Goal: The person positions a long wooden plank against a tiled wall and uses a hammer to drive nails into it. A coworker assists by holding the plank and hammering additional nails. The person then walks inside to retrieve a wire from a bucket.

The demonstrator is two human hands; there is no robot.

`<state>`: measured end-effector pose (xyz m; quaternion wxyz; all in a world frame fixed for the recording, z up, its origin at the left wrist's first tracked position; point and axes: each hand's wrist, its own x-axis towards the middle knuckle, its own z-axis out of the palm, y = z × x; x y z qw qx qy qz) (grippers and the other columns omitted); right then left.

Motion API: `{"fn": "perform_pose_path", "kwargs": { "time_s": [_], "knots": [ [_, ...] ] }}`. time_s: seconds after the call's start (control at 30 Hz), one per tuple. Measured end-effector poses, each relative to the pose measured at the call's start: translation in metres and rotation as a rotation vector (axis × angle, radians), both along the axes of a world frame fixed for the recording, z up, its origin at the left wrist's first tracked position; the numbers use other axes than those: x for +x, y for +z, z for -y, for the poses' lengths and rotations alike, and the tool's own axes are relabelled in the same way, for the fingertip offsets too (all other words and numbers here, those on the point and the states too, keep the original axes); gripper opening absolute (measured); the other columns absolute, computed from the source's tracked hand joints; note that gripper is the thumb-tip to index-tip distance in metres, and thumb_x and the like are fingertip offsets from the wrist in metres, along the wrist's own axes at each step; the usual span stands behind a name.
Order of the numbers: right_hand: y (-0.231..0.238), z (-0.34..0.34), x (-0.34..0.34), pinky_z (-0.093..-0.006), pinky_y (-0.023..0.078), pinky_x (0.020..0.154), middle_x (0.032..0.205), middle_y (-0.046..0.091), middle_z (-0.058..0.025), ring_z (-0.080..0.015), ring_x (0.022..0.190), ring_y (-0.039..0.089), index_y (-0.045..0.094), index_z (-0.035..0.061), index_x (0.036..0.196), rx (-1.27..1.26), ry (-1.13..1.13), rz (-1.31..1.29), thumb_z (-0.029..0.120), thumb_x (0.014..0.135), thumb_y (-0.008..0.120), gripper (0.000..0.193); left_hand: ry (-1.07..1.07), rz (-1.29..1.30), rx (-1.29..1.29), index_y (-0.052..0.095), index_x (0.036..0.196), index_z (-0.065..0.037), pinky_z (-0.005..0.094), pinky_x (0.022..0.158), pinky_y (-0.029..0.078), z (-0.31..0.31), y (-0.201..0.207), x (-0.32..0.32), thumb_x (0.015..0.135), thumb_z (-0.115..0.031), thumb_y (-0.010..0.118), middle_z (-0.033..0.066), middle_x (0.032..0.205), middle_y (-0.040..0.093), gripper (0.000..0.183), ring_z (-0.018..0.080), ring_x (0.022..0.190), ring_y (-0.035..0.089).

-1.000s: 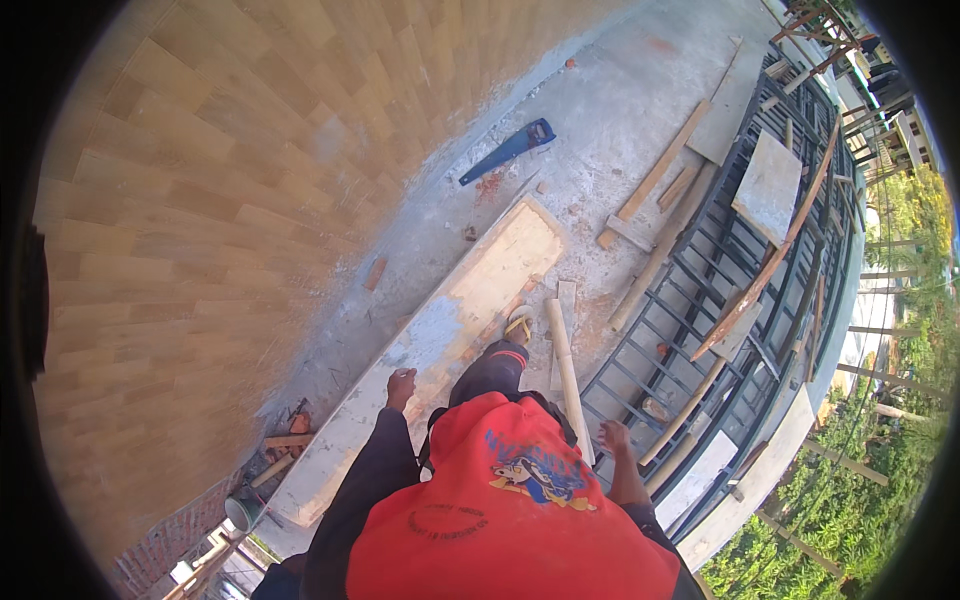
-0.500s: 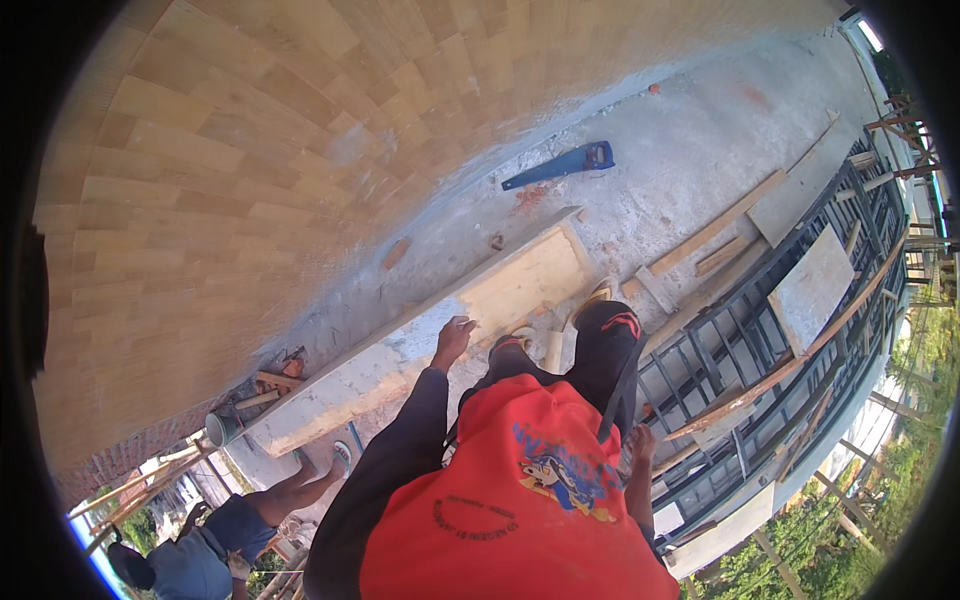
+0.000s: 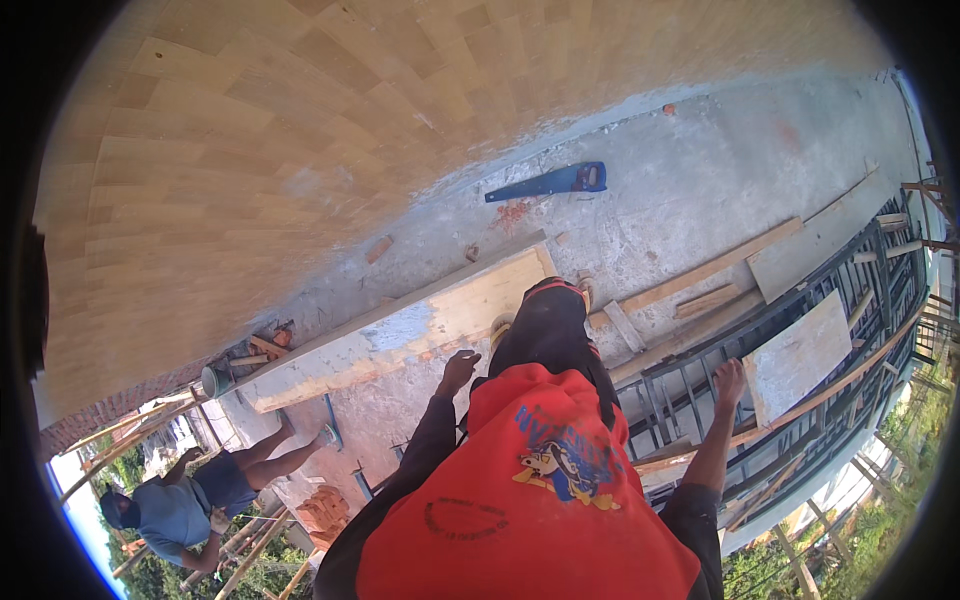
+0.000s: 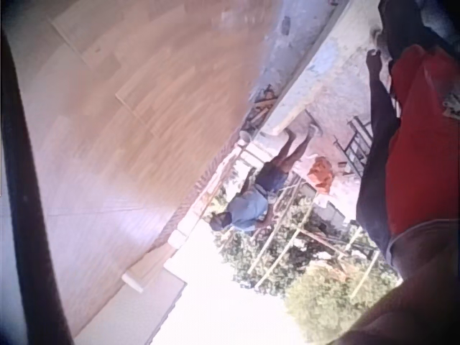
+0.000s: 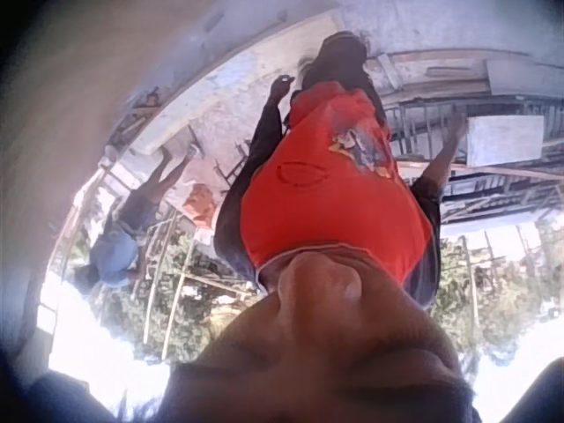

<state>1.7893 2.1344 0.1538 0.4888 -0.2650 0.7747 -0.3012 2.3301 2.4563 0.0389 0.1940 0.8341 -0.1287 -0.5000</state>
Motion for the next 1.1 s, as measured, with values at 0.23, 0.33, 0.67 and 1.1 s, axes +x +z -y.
{"fn": "perform_pose_path", "kwargs": {
  "time_s": [0.23, 0.33, 0.67, 1.1],
  "knots": [
    [0.027, 0.138, 0.045, -0.0329, 0.046, 0.079, 0.102, 0.061, -0.0062, -0.0181, 0.092, 0.060, 0.051, 0.0084, 0.124, -0.137, 0.307, -0.024, 0.038, 0.089, 0.056, 0.046, 0.233, 0.154, -0.144, 0.058, 0.112, -0.001, 0.0336, 0.078, 0.049, 0.120, 0.052, 0.008, 0.083, -0.033, 0.062, 0.0180, 0.094, 0.067, 0.044, 0.0258, 0.085, 0.065],
    [-0.013, 0.123, 0.081, -0.0300, 0.047, 0.069, 0.100, 0.061, -0.0059, -0.0179, 0.087, 0.061, 0.053, 0.0104, 0.121, 0.089, 0.521, -0.026, 0.033, 0.088, 0.057, 0.040, 0.311, 0.131, -0.078, 0.060, 0.110, -0.003, 0.0371, 0.086, 0.047, 0.130, 0.040, 0.002, 0.082, -0.036, 0.063, 0.0189, 0.098, 0.067, 0.043, 0.0319, 0.098, 0.062],
    [-0.044, 0.181, 0.131, -0.0373, 0.049, 0.067, 0.094, 0.061, -0.0066, -0.0204, 0.082, 0.062, 0.056, 0.0129, 0.113, 0.645, 0.953, -0.110, 0.025, 0.088, 0.055, 0.028, 0.533, 0.157, 0.026, 0.063, 0.103, -0.002, 0.0404, 0.087, 0.047, 0.225, 0.028, -0.044, 0.079, -0.039, 0.066, 0.0247, 0.102, 0.063, 0.044, 0.0369, 0.101, 0.060],
    [-0.014, 0.476, 0.284, -0.0424, 0.049, 0.071, 0.090, 0.064, -0.0136, -0.0252, 0.078, 0.063, 0.048, 0.0167, 0.122, 0.488, 1.280, -0.347, 0.042, 0.089, 0.052, 0.042, 0.909, 0.316, -0.021, 0.063, 0.105, -0.004, 0.0393, 0.087, 0.047, 0.342, 0.036, -0.068, 0.081, -0.039, 0.062, 0.0221, 0.104, 0.064, 0.043, 0.0363, 0.100, 0.060]
  ]
}}
